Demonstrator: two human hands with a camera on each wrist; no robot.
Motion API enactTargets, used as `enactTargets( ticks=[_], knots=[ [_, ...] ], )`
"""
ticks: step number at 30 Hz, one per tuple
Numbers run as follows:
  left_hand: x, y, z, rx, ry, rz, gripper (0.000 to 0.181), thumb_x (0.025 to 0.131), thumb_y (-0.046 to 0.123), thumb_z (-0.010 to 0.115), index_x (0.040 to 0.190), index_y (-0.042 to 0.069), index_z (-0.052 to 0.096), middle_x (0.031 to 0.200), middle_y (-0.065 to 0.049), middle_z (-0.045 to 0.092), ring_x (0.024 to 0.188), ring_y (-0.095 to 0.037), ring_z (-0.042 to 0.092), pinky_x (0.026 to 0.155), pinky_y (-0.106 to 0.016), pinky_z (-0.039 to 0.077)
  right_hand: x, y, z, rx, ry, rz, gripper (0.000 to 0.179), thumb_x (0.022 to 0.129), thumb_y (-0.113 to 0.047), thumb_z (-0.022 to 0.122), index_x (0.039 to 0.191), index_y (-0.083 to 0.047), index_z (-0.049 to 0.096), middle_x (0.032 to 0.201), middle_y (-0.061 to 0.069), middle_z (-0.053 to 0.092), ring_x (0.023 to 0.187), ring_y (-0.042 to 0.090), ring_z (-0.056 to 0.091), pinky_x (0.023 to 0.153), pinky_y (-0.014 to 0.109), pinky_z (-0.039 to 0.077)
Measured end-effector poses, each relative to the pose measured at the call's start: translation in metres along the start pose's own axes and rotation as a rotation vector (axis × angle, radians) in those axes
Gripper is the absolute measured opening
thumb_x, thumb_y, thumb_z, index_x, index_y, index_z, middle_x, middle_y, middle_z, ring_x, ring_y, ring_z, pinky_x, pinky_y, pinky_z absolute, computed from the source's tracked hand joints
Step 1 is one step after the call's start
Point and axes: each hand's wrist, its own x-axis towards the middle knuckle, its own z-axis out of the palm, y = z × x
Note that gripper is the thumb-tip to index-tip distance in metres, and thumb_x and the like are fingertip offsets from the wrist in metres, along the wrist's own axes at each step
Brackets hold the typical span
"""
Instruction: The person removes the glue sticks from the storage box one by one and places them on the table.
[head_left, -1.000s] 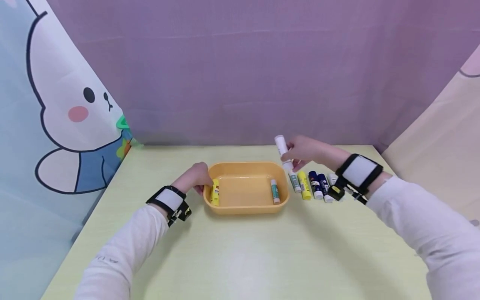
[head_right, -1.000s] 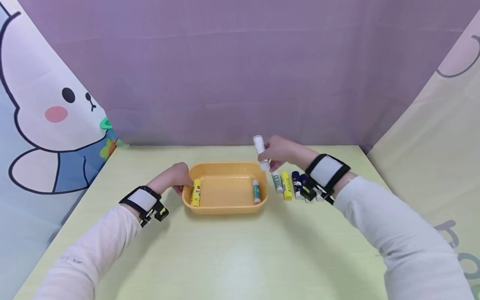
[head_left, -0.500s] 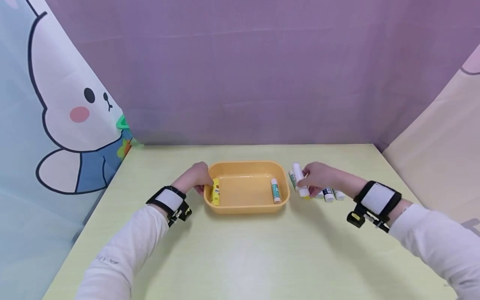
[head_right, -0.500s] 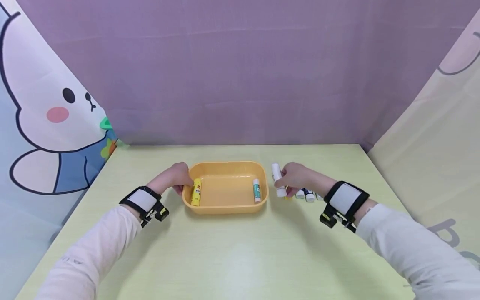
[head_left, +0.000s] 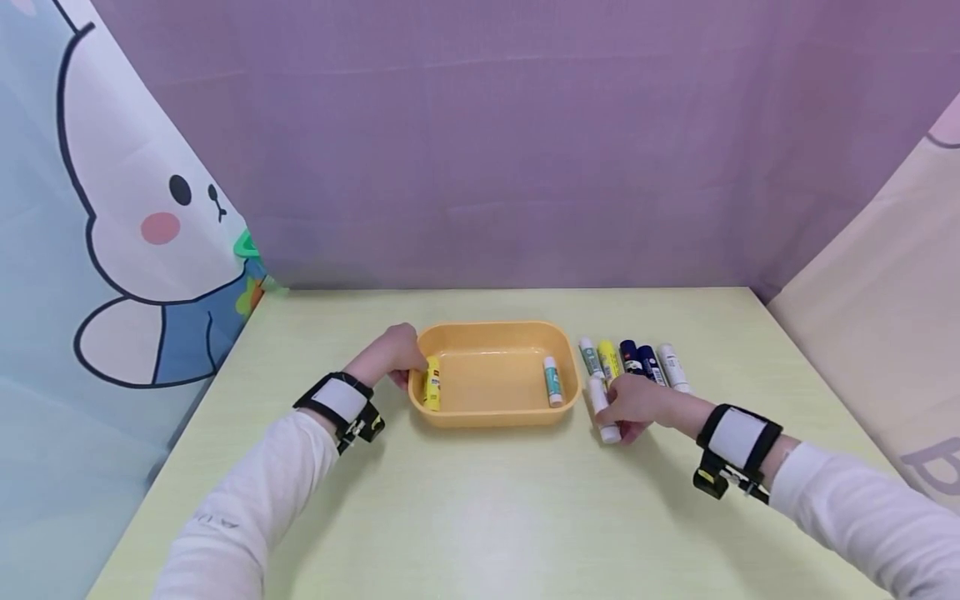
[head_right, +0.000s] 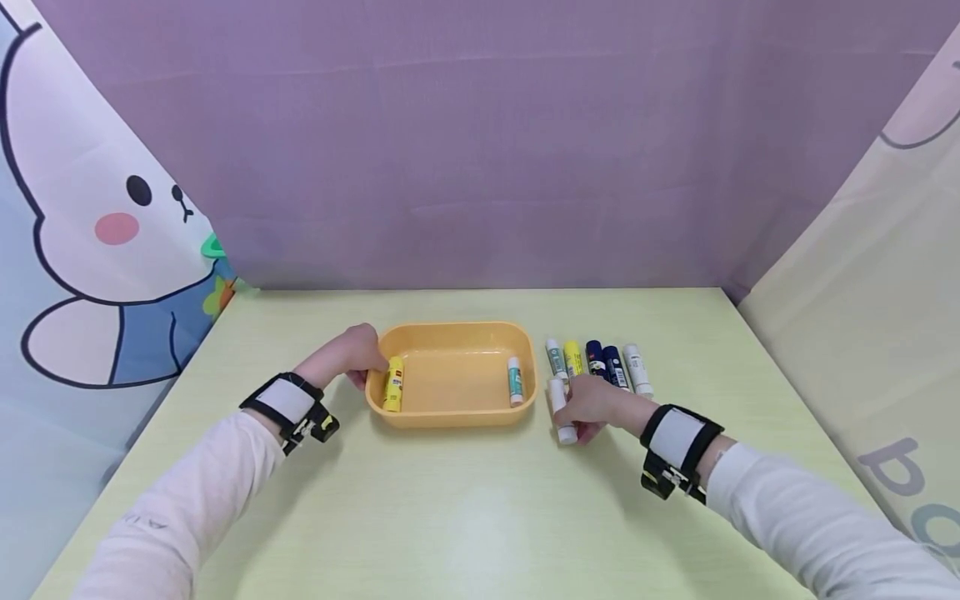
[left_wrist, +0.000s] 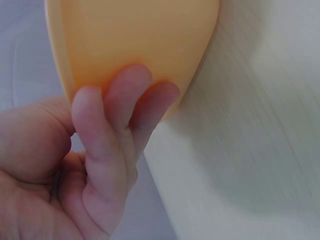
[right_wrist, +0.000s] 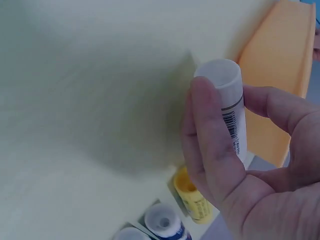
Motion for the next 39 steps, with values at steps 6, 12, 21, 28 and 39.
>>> enactTargets(
  ticks=[6, 12, 21, 28, 39],
  knots=[
    [-0.001, 0.003, 0.001, 0.002, -0.004, -0.005, 0.024, 0.081, 0.006, 0.060, 0.099, -0.008, 0.054, 0.066, -0.015, 0.066, 0.049, -0.021, 0.065, 0.056, -0.032, 0.061, 0.002, 0.006, 0.006, -0.008, -0.001, 0.007, 0.027, 0.082, -0.016, 0.069, 0.094, 0.001, 0.053, 0.079, 0.013, 0.063, 0.061, 0.019, 0.067, 0.058, 0.030, 0.060],
    [0.002, 0.001, 0.003, 0.006, 0.011, 0.007, 0.024, 0.080, 0.006, 0.062, 0.098, -0.007, 0.054, 0.067, -0.015, 0.066, 0.045, -0.018, 0.063, 0.061, -0.036, 0.061, 0.002, 0.010, 0.007, -0.027, 0.012, 0.003, 0.026, 0.080, -0.018, 0.070, 0.091, 0.000, 0.054, 0.076, 0.012, 0.063, 0.059, 0.019, 0.066, 0.057, 0.029, 0.060],
    [0.000, 0.002, 0.003, 0.016, 0.019, 0.014, 0.023, 0.080, 0.006, 0.062, 0.098, -0.007, 0.054, 0.064, -0.014, 0.065, 0.043, -0.017, 0.061, 0.058, -0.035, 0.061, -0.001, 0.012, 0.009, -0.032, 0.012, 0.015, 0.025, 0.080, -0.020, 0.070, 0.087, -0.001, 0.056, 0.074, 0.011, 0.064, 0.059, 0.018, 0.066, 0.056, 0.028, 0.059],
    [-0.001, 0.003, 0.002, 0.010, 0.018, 0.015, 0.023, 0.080, 0.006, 0.062, 0.098, -0.007, 0.053, 0.064, -0.013, 0.064, 0.043, -0.017, 0.061, 0.054, -0.033, 0.060, 0.002, 0.014, 0.010, -0.025, 0.011, 0.020, 0.026, 0.079, -0.021, 0.072, 0.085, -0.001, 0.057, 0.073, 0.011, 0.064, 0.058, 0.018, 0.066, 0.055, 0.028, 0.059],
    [-0.003, 0.004, 0.002, 0.015, 0.015, 0.018, 0.026, 0.081, 0.006, 0.062, 0.101, -0.007, 0.053, 0.066, -0.014, 0.064, 0.044, -0.017, 0.061, 0.061, -0.036, 0.061, 0.002, 0.015, 0.010, -0.030, 0.002, 0.007, 0.026, 0.079, -0.022, 0.073, 0.084, -0.002, 0.057, 0.073, 0.010, 0.065, 0.057, 0.017, 0.066, 0.055, 0.027, 0.059]
  ],
)
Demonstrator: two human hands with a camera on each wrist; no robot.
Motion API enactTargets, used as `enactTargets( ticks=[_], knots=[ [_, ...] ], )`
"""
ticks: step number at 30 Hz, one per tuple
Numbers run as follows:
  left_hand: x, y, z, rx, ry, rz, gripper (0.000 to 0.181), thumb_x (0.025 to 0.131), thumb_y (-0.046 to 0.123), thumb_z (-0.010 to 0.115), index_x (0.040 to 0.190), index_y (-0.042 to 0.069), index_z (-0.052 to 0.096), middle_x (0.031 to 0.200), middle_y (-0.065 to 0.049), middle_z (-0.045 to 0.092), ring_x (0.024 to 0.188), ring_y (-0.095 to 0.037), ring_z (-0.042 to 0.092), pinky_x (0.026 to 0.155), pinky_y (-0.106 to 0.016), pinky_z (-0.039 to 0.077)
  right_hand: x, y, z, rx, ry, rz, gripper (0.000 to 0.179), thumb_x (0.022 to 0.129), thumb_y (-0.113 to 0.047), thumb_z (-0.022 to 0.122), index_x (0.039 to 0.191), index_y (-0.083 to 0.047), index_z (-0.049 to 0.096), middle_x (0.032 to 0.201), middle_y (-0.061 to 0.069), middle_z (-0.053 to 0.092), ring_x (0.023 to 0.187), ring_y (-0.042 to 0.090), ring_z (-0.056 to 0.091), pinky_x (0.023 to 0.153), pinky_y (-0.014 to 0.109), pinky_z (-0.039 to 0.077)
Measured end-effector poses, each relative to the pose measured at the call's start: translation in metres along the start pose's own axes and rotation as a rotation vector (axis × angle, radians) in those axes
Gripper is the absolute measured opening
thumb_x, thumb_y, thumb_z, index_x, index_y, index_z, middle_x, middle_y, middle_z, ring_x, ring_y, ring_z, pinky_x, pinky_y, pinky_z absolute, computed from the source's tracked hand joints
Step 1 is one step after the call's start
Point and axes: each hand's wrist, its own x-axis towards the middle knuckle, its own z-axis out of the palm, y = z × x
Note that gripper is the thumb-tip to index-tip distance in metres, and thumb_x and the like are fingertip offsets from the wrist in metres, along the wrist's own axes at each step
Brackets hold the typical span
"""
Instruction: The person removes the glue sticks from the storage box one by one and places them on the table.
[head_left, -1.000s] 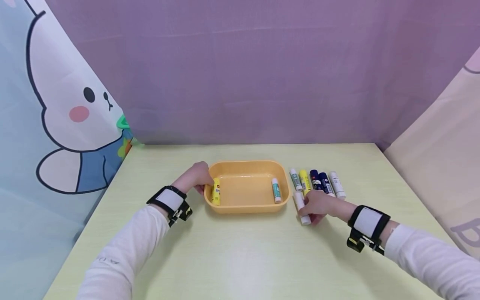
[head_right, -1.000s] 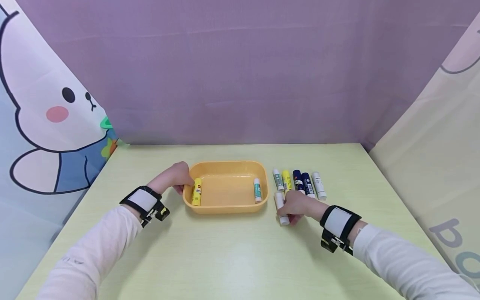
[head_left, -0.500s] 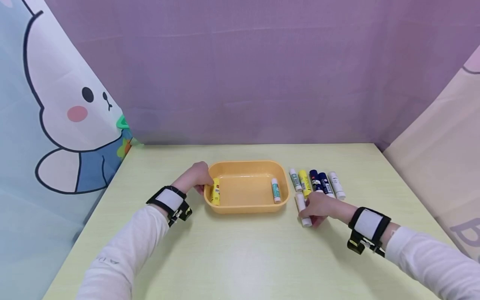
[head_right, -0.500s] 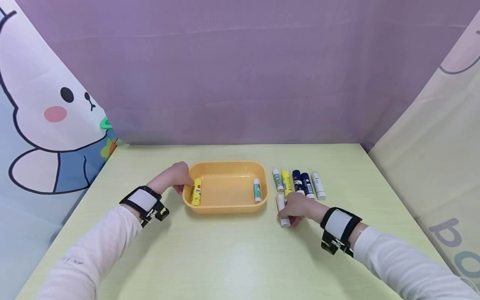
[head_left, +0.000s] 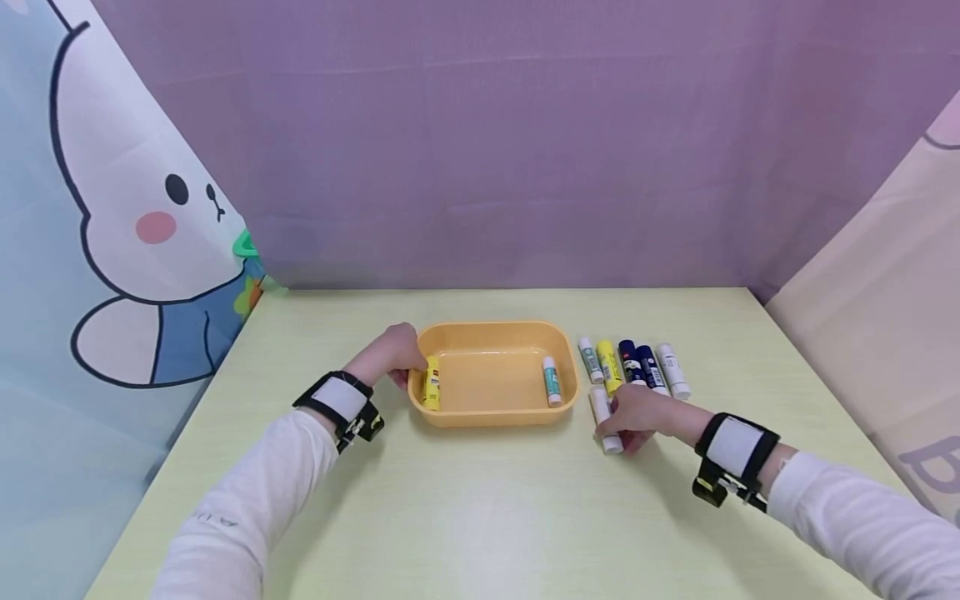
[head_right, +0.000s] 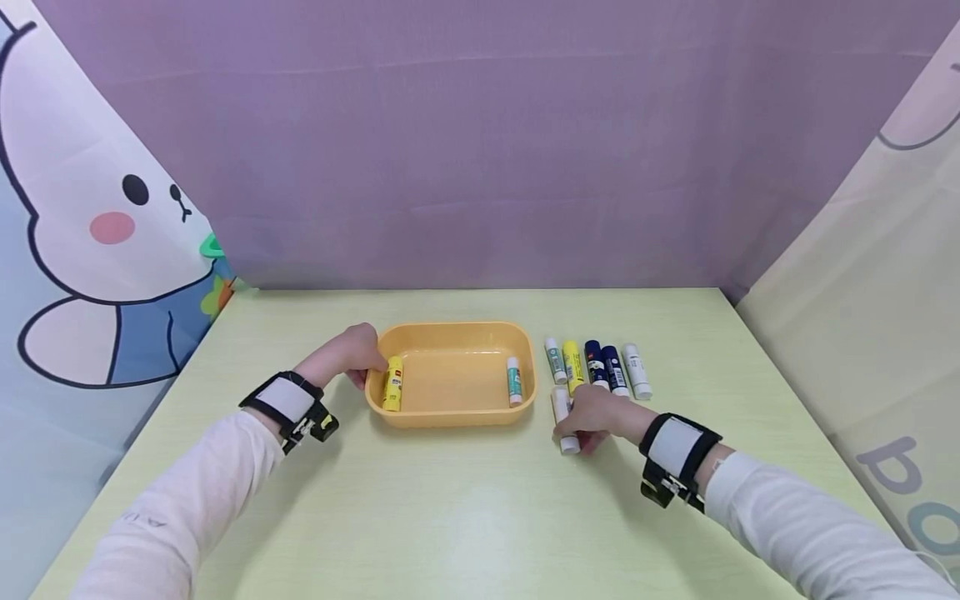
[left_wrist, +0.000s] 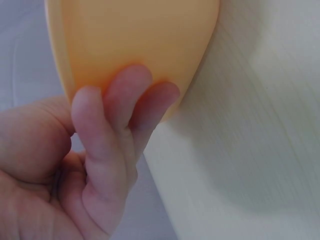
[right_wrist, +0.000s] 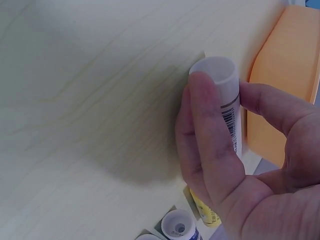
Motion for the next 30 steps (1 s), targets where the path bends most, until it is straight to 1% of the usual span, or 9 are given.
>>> enactTargets(
  ticks=[4, 7, 11, 22, 30],
  knots=[
    [0.0018, -0.0005, 0.0013, 0.001, 0.004, -0.006, 0.026, 0.080, 0.005, 0.063, 0.101, -0.008, 0.053, 0.068, -0.014, 0.065, 0.045, -0.018, 0.062, 0.055, -0.032, 0.060, -0.0002, -0.0006, 0.0001, 0.003, 0.005, 0.003, 0.027, 0.078, -0.022, 0.073, 0.085, -0.002, 0.057, 0.073, 0.010, 0.065, 0.057, 0.017, 0.066, 0.055, 0.027, 0.059],
    [0.0030, -0.0017, 0.0022, 0.006, 0.008, -0.004, 0.027, 0.080, 0.005, 0.063, 0.102, -0.007, 0.053, 0.069, -0.015, 0.066, 0.045, -0.018, 0.062, 0.055, -0.032, 0.060, -0.0005, -0.0012, 0.0001, 0.006, 0.003, 0.004, 0.027, 0.078, -0.022, 0.073, 0.084, -0.002, 0.057, 0.072, 0.010, 0.065, 0.057, 0.017, 0.066, 0.055, 0.028, 0.059],
    [0.0021, -0.0022, 0.0020, 0.013, 0.013, 0.003, 0.028, 0.081, 0.007, 0.063, 0.103, -0.007, 0.053, 0.068, -0.015, 0.065, 0.045, -0.018, 0.062, 0.060, -0.036, 0.061, -0.0007, -0.0015, 0.0000, 0.002, 0.003, 0.006, 0.026, 0.078, -0.022, 0.073, 0.083, -0.002, 0.057, 0.072, 0.010, 0.066, 0.057, 0.017, 0.066, 0.055, 0.027, 0.059],
    [-0.0014, -0.0010, 0.0015, 0.010, 0.017, 0.008, 0.028, 0.082, 0.007, 0.063, 0.104, -0.007, 0.052, 0.068, -0.014, 0.064, 0.045, -0.018, 0.061, 0.062, -0.037, 0.061, -0.0017, -0.0026, 0.0004, 0.007, 0.004, 0.012, 0.026, 0.078, -0.021, 0.074, 0.084, -0.001, 0.057, 0.074, 0.011, 0.065, 0.056, 0.017, 0.066, 0.054, 0.027, 0.059],
    [-0.0012, -0.0010, 0.0019, 0.011, 0.021, 0.001, 0.028, 0.081, 0.005, 0.063, 0.103, -0.007, 0.052, 0.070, -0.015, 0.065, 0.045, -0.018, 0.062, 0.061, -0.036, 0.061, -0.0037, -0.0055, -0.0009, -0.014, -0.008, 0.021, 0.026, 0.080, -0.022, 0.072, 0.085, -0.001, 0.058, 0.075, 0.011, 0.065, 0.058, 0.017, 0.066, 0.055, 0.028, 0.059]
  ],
)
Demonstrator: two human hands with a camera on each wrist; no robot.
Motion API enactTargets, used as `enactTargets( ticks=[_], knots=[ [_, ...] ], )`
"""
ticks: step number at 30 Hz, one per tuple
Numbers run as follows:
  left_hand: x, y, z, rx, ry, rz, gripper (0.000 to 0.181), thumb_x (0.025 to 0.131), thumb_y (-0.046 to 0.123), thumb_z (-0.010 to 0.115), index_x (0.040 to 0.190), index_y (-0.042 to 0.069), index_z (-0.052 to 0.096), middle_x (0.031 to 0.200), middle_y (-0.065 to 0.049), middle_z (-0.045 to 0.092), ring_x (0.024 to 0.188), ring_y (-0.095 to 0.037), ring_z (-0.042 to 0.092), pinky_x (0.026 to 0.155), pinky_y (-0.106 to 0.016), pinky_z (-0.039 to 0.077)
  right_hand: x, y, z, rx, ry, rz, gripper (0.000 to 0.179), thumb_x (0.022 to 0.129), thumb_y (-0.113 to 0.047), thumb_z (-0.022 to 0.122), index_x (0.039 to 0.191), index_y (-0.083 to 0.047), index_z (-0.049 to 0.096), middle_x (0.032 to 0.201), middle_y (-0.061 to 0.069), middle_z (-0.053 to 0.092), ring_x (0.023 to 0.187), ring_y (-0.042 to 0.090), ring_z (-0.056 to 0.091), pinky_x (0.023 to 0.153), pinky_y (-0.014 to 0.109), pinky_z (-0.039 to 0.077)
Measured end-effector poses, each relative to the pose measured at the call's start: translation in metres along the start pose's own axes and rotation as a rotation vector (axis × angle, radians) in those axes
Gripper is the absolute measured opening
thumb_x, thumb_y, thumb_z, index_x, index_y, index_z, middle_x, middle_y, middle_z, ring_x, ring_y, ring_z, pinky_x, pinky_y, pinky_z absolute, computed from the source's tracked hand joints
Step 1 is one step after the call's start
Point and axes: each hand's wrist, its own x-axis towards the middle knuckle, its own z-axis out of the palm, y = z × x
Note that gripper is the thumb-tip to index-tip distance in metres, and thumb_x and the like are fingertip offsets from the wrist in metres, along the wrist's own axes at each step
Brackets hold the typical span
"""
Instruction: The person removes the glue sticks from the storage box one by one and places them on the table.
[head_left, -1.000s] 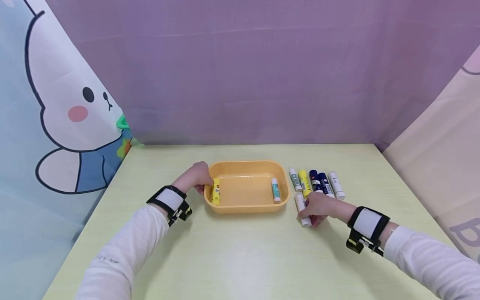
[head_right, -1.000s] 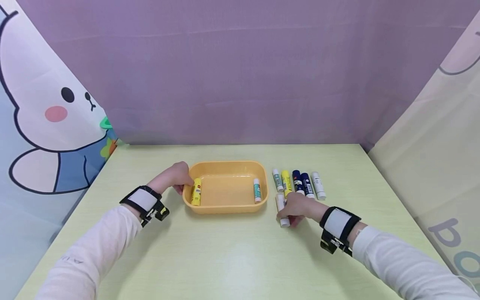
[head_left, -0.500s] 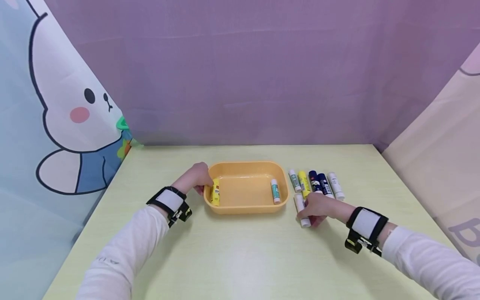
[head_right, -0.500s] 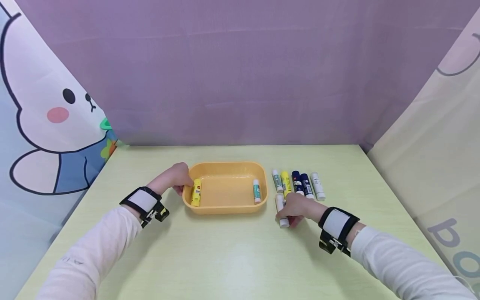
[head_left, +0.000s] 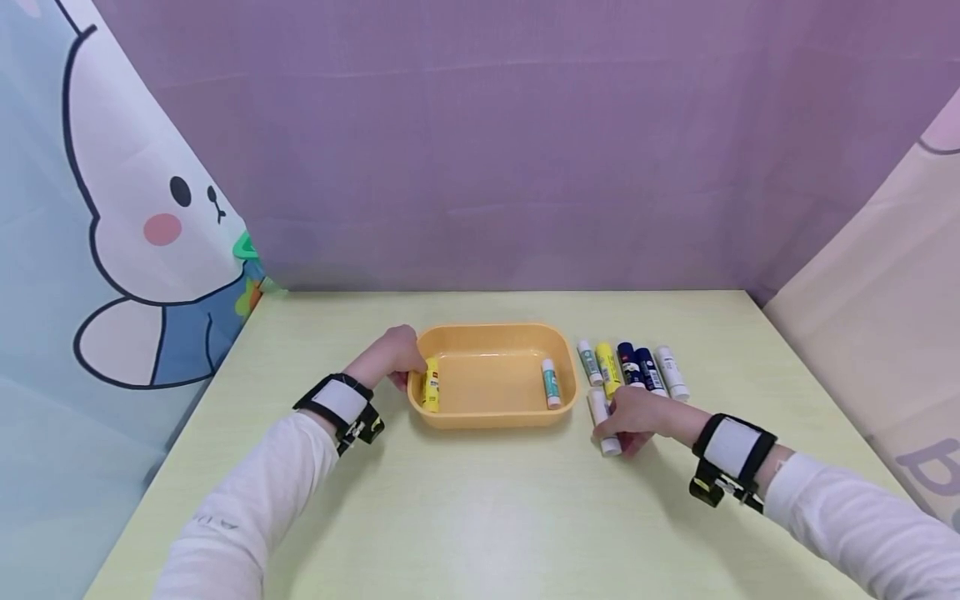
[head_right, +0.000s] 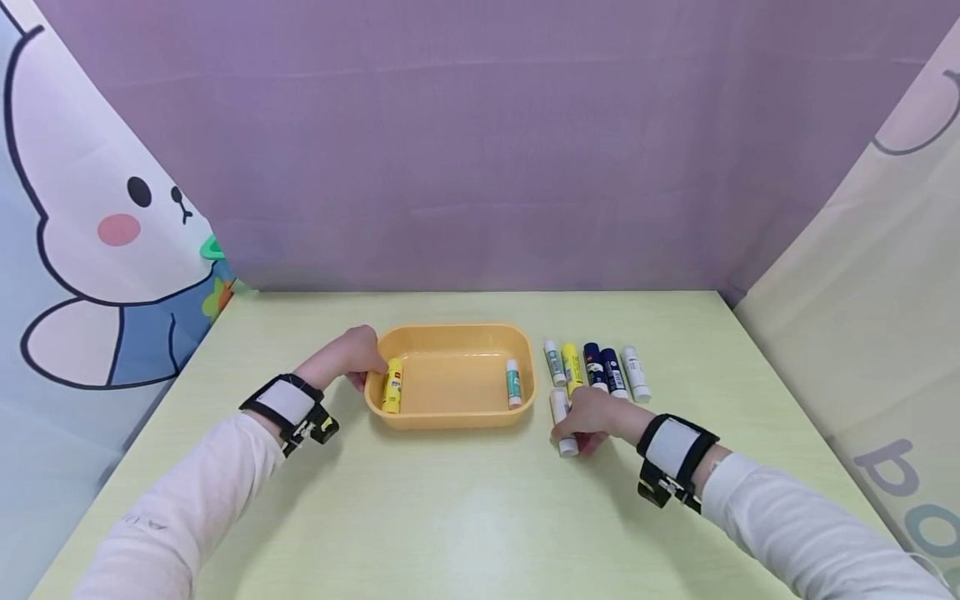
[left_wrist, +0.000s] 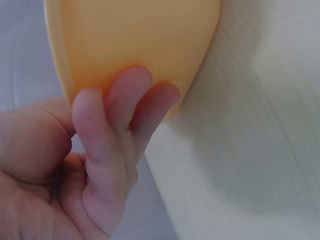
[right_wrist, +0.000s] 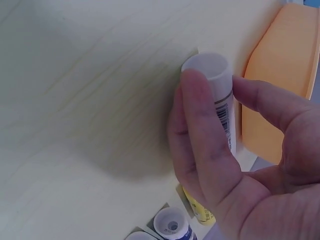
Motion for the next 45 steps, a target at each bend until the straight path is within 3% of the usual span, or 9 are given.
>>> enactTargets(
  ticks=[16, 22, 27, 34, 40, 45],
  knots=[
    [0.002, 0.001, 0.000, -0.007, -0.003, 0.003, 0.028, 0.080, 0.006, 0.063, 0.102, -0.007, 0.052, 0.071, -0.015, 0.065, 0.046, -0.019, 0.062, 0.057, -0.034, 0.061, -0.004, -0.002, -0.005, -0.038, -0.017, -0.001, 0.025, 0.082, -0.025, 0.070, 0.080, -0.002, 0.061, 0.070, 0.010, 0.065, 0.055, 0.017, 0.065, 0.055, 0.027, 0.059],
    [0.001, 0.000, 0.000, -0.016, -0.008, 0.000, 0.027, 0.080, 0.004, 0.063, 0.101, -0.007, 0.052, 0.073, -0.015, 0.065, 0.047, -0.019, 0.063, 0.058, -0.035, 0.061, -0.007, -0.011, -0.017, -0.042, -0.016, 0.018, 0.029, 0.086, -0.028, 0.067, 0.082, 0.001, 0.060, 0.072, 0.013, 0.064, 0.056, 0.018, 0.066, 0.056, 0.028, 0.060],
    [0.000, 0.000, 0.000, -0.021, -0.008, 0.005, 0.025, 0.079, 0.003, 0.062, 0.100, -0.008, 0.052, 0.072, -0.016, 0.066, 0.046, -0.019, 0.063, 0.057, -0.034, 0.061, -0.014, -0.031, -0.034, -0.025, -0.003, -0.008, 0.033, 0.087, -0.030, 0.066, 0.093, 0.002, 0.058, 0.079, 0.015, 0.063, 0.059, 0.019, 0.065, 0.058, 0.029, 0.060],
    [-0.001, 0.001, -0.001, -0.015, -0.005, 0.003, 0.025, 0.080, 0.004, 0.062, 0.100, -0.007, 0.053, 0.072, -0.015, 0.065, 0.046, -0.018, 0.063, 0.056, -0.034, 0.061, -0.024, -0.070, -0.051, -0.058, 0.029, -0.113, 0.039, 0.087, -0.029, 0.066, 0.104, 0.001, 0.050, 0.079, 0.014, 0.061, 0.060, 0.018, 0.063, 0.059, 0.031, 0.061],
    [0.001, -0.001, -0.002, 0.001, -0.009, -0.007, 0.027, 0.081, 0.006, 0.064, 0.102, -0.006, 0.053, 0.070, -0.015, 0.064, 0.046, -0.019, 0.062, 0.058, -0.035, 0.061, -0.019, -0.101, -0.051, -0.105, 0.074, -0.134, 0.055, 0.087, -0.028, 0.067, 0.127, -0.001, 0.041, 0.087, 0.014, 0.060, 0.063, 0.019, 0.059, 0.058, 0.031, 0.060],
    [0.001, 0.000, -0.003, 0.005, -0.008, -0.015, 0.027, 0.081, 0.006, 0.064, 0.102, -0.006, 0.052, 0.069, -0.015, 0.064, 0.046, -0.019, 0.063, 0.058, -0.034, 0.061, -0.010, -0.121, -0.042, -0.194, 0.109, -0.240, 0.067, 0.085, -0.029, 0.069, 0.138, -0.005, 0.036, 0.106, 0.013, 0.059, 0.071, 0.021, 0.058, 0.059, 0.029, 0.055]
  ],
)
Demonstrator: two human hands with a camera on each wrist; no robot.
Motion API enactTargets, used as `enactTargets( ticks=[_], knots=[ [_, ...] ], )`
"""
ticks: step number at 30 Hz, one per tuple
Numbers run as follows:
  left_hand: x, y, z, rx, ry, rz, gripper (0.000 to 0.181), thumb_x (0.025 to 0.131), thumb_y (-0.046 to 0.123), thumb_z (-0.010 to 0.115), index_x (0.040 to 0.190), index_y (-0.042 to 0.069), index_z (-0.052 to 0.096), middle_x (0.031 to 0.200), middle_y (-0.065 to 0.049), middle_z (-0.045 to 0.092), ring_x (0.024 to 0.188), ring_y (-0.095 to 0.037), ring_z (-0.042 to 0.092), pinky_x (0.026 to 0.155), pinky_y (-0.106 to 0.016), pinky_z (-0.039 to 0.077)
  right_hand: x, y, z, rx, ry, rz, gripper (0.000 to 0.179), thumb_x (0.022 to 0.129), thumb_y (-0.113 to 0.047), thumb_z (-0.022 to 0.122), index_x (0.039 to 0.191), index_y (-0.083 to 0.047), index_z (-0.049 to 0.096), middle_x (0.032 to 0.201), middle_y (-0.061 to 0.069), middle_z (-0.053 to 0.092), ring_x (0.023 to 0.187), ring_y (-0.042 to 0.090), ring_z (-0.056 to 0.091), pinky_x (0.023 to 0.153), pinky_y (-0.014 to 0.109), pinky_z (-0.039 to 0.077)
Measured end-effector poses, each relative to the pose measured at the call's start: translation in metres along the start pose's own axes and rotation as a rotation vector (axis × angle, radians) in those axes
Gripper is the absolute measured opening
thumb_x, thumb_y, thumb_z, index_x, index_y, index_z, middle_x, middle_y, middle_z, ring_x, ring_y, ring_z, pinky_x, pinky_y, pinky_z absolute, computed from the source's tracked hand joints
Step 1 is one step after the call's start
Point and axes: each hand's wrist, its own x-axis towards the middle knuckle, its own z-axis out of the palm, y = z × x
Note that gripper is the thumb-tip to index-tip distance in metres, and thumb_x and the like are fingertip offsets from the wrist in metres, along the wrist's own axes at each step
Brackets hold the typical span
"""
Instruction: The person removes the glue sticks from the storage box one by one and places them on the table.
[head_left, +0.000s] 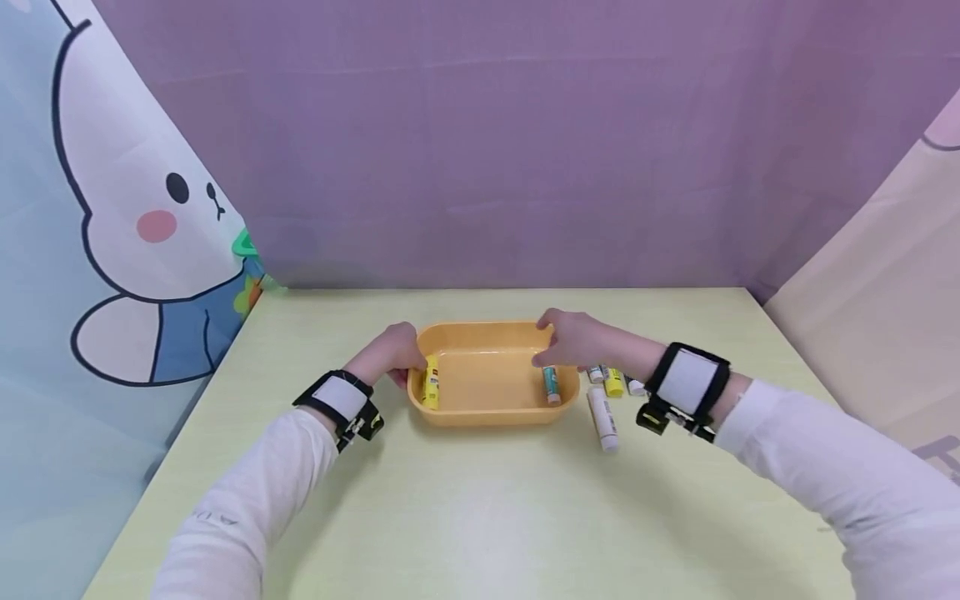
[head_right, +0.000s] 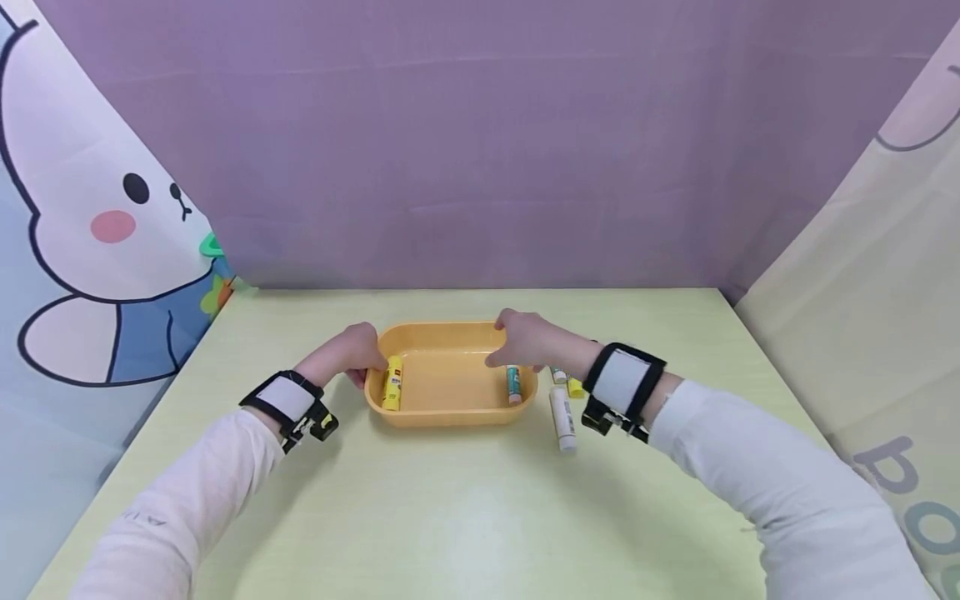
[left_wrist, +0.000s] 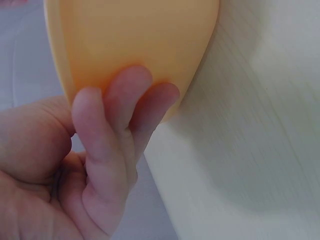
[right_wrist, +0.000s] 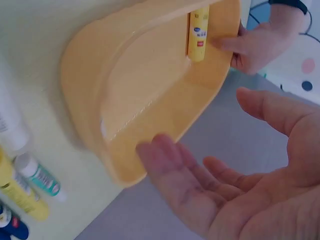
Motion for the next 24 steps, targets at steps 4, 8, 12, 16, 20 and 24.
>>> enactTargets(
  ticks=[4, 8, 12, 16, 20, 24],
  knots=[
    [-0.001, 0.002, 0.000, -0.001, -0.001, -0.008, 0.027, 0.082, 0.007, 0.065, 0.102, -0.007, 0.052, 0.069, -0.014, 0.063, 0.046, -0.018, 0.062, 0.059, -0.034, 0.061, 0.013, -0.013, 0.010, -0.072, 0.006, -0.079, 0.070, 0.084, -0.032, 0.069, 0.140, -0.005, 0.036, 0.124, 0.018, 0.056, 0.101, 0.027, 0.060, 0.080, 0.035, 0.055],
    [-0.002, 0.001, -0.001, 0.000, 0.000, -0.005, 0.028, 0.082, 0.007, 0.064, 0.103, -0.007, 0.052, 0.069, -0.014, 0.063, 0.046, -0.018, 0.062, 0.060, -0.034, 0.061, 0.026, -0.028, 0.020, -0.057, -0.008, -0.113, 0.075, 0.083, -0.033, 0.069, 0.143, -0.008, 0.032, 0.138, 0.017, 0.048, 0.125, 0.030, 0.048, 0.101, 0.041, 0.046],
    [-0.002, 0.001, -0.001, -0.004, 0.004, 0.002, 0.028, 0.081, 0.005, 0.063, 0.103, -0.007, 0.052, 0.068, -0.014, 0.063, 0.045, -0.018, 0.062, 0.057, -0.033, 0.061, 0.040, -0.044, 0.030, 0.009, -0.045, -0.093, 0.082, 0.083, -0.039, 0.069, 0.147, -0.014, 0.025, 0.146, 0.010, 0.040, 0.127, 0.025, 0.045, 0.103, 0.043, 0.044],
    [-0.002, 0.000, -0.002, -0.010, 0.010, 0.001, 0.028, 0.080, 0.005, 0.063, 0.103, -0.008, 0.053, 0.068, -0.014, 0.063, 0.046, -0.018, 0.062, 0.053, -0.031, 0.060, 0.050, -0.058, 0.039, 0.112, -0.119, -0.057, 0.089, 0.082, -0.047, 0.068, 0.150, -0.018, 0.019, 0.149, 0.006, 0.036, 0.121, 0.022, 0.048, 0.096, 0.049, 0.049],
    [-0.001, 0.000, -0.001, -0.016, 0.007, 0.002, 0.030, 0.081, 0.005, 0.064, 0.106, -0.008, 0.053, 0.070, -0.015, 0.064, 0.047, -0.019, 0.063, 0.051, -0.030, 0.059, 0.055, -0.065, 0.046, 0.189, -0.164, -0.058, 0.093, 0.081, -0.051, 0.067, 0.151, -0.016, 0.017, 0.153, 0.005, 0.029, 0.122, 0.023, 0.047, 0.091, 0.053, 0.050],
    [-0.001, 0.000, -0.001, -0.020, 0.003, -0.001, 0.031, 0.081, 0.006, 0.065, 0.106, -0.007, 0.053, 0.070, -0.015, 0.065, 0.048, -0.020, 0.063, 0.050, -0.029, 0.059, 0.060, -0.066, 0.055, 0.211, -0.182, -0.084, 0.088, 0.081, -0.050, 0.066, 0.149, -0.012, 0.024, 0.154, 0.004, 0.027, 0.124, 0.023, 0.043, 0.087, 0.052, 0.051]
  ],
)
